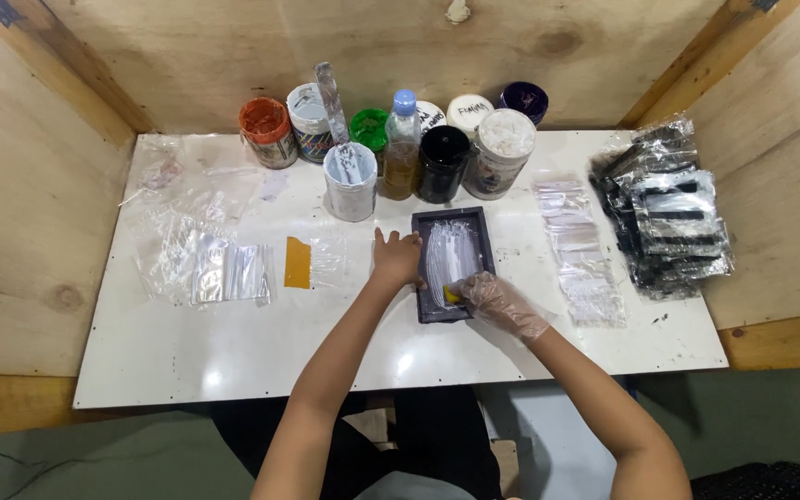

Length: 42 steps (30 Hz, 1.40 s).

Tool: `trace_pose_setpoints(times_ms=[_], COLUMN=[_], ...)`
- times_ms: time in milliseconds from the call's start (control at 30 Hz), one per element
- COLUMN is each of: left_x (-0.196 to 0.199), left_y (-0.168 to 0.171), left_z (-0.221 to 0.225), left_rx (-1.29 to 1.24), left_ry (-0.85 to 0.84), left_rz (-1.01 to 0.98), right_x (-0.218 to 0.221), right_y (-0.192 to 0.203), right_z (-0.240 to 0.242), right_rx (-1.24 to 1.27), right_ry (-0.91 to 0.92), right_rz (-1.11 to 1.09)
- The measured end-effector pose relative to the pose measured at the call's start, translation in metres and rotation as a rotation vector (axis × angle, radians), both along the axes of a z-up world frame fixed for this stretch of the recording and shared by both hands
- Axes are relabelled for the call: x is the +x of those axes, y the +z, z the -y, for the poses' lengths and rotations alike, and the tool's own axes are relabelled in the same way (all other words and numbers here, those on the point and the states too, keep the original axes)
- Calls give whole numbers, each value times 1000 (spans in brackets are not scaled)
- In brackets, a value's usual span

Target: Applying white ink to a small screen using a brush and then placing small plastic strips into the tray.

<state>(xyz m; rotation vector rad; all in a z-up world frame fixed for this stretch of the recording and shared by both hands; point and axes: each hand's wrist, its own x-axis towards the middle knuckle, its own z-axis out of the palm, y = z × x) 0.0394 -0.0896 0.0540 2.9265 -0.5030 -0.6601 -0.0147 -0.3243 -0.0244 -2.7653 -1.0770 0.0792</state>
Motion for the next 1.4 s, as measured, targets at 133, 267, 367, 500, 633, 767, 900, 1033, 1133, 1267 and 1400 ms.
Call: trace_pose_setpoints(times_ms=[133, 267, 367, 500, 633, 767, 900, 1033, 1133, 1267, 1400], left_x=[0, 1, -1, 2, 2, -1, -5, 0, 0, 0, -1], left_y=[2, 0, 2, 1, -4, 5, 17, -2, 1, 2, 5], left_z=[0, 0, 1, 2, 3, 2, 1, 3, 3, 4, 3], left_rx=[-7, -18, -21, -20, -21, -67, -97, -107, -104, -76, -58], left_ry=[10, 13, 12, 23, 33, 54, 71, 61, 60, 40, 30], left_rz=[-11, -1, 1, -33, -36, -43, -63, -47, -42, -40, -54], right_x=[-8, -13, -14, -3, 31, 82, 122, 141, 136, 123, 87], right_y=[20, 61, 121, 165, 161, 104, 62, 34, 39, 57, 101], right_z=[3, -8, -33, -41, -47, -36, -31, -31, -35, -34, -32], right_rx=[-19, 18, 59, 333, 242, 162, 147, 309, 301, 185, 322], right_ry=[35, -33, -209, -360, -440, -424, -375, -430, -458, -541, -629], right_rz=[-58, -185, -451, -561, -438, -212, -15, -121, -138, -50, 40])
